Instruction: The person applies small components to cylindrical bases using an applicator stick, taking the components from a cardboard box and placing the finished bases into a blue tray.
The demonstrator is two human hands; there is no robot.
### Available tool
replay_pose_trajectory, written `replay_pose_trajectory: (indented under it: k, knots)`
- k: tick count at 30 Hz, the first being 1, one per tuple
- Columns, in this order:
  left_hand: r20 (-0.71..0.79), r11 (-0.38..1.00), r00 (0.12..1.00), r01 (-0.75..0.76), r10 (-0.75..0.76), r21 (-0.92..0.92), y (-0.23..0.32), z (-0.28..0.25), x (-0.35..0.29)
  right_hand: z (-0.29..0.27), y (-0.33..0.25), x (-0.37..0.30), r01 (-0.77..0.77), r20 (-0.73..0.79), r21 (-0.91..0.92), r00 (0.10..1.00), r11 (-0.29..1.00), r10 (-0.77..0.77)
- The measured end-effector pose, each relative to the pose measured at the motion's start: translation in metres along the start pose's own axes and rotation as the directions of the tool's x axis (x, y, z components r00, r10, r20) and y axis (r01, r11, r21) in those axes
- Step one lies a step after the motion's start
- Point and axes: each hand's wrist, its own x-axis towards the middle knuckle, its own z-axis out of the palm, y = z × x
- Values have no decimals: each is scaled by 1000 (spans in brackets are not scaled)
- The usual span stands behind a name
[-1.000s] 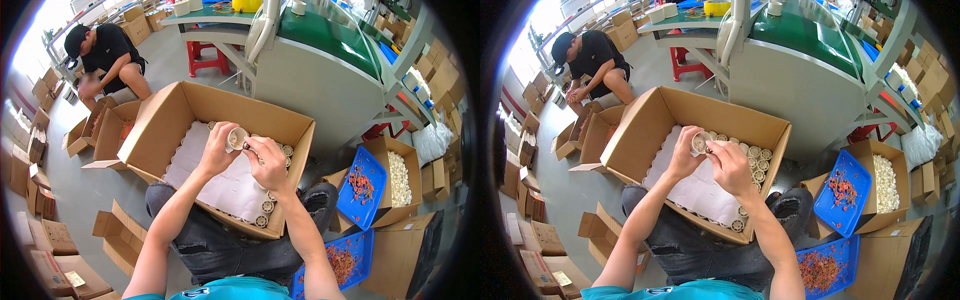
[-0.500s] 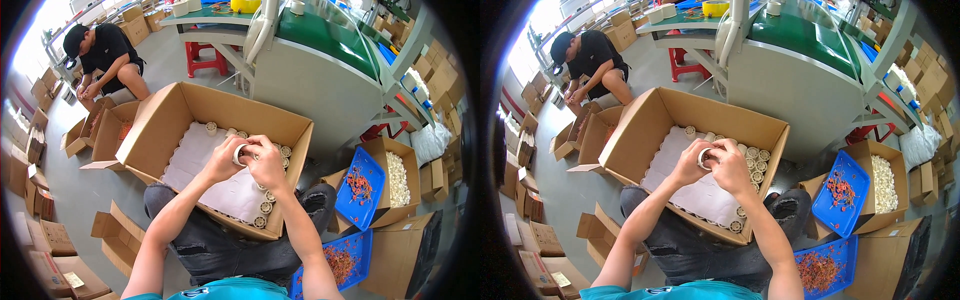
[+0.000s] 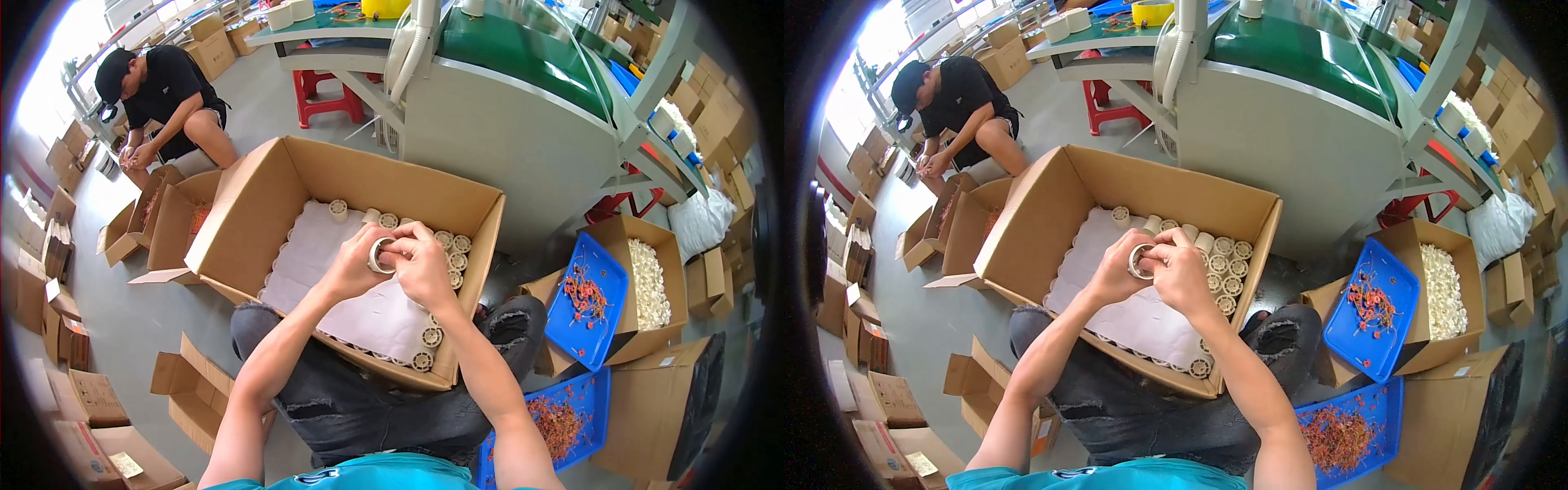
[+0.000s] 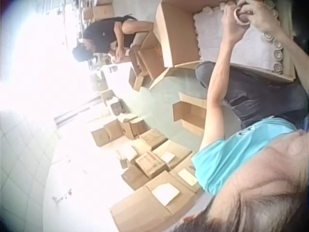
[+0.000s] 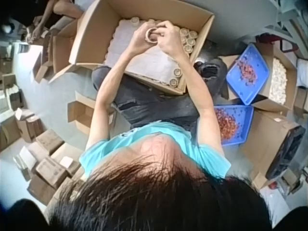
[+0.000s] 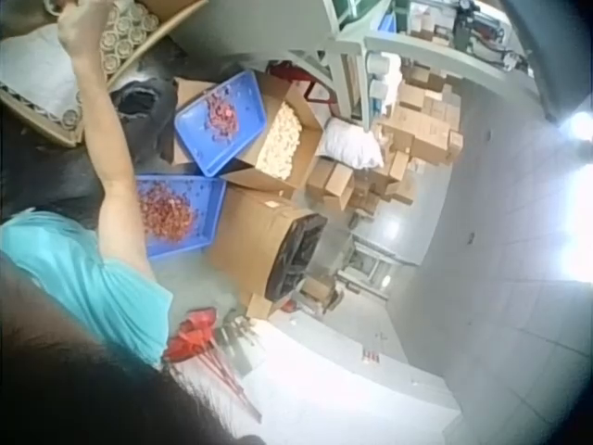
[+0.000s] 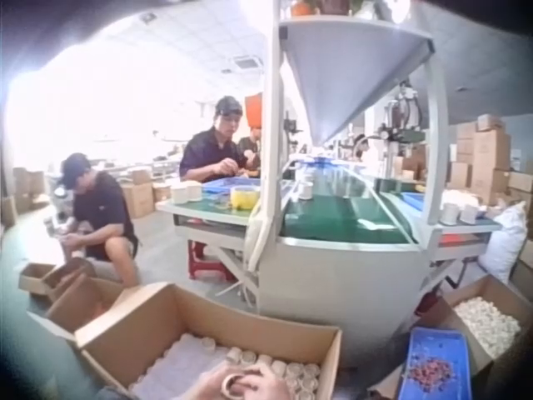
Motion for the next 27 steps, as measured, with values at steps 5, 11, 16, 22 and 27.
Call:
replay_pose_trajectory:
  k: [5, 11, 16, 22, 27]
  knots:
    - [35, 999, 999, 36, -37, 26, 2, -4, -1, 3, 1, -3, 80, -31, -35, 996, 996, -82]
    - [138, 1000, 990, 13, -12, -9, 0, -8, -1, 0, 4, -3, 67, 33, -65, 997, 996, -65]
    - [274, 984, 948, 178, -162, -33, -3, -8, 1, -11, 5, -2, 72, 113, -144, 992, 987, -56]
    - [204, 992, 971, 112, -120, 55, -31, 3, 7, -19, 9, 6, -25, 172, -95, 984, 995, 41]
    - [642, 927, 729, 367, -237, -74, -45, -23, 46, -43, -1, 7, -44, -49, -335, 998, 941, 30]
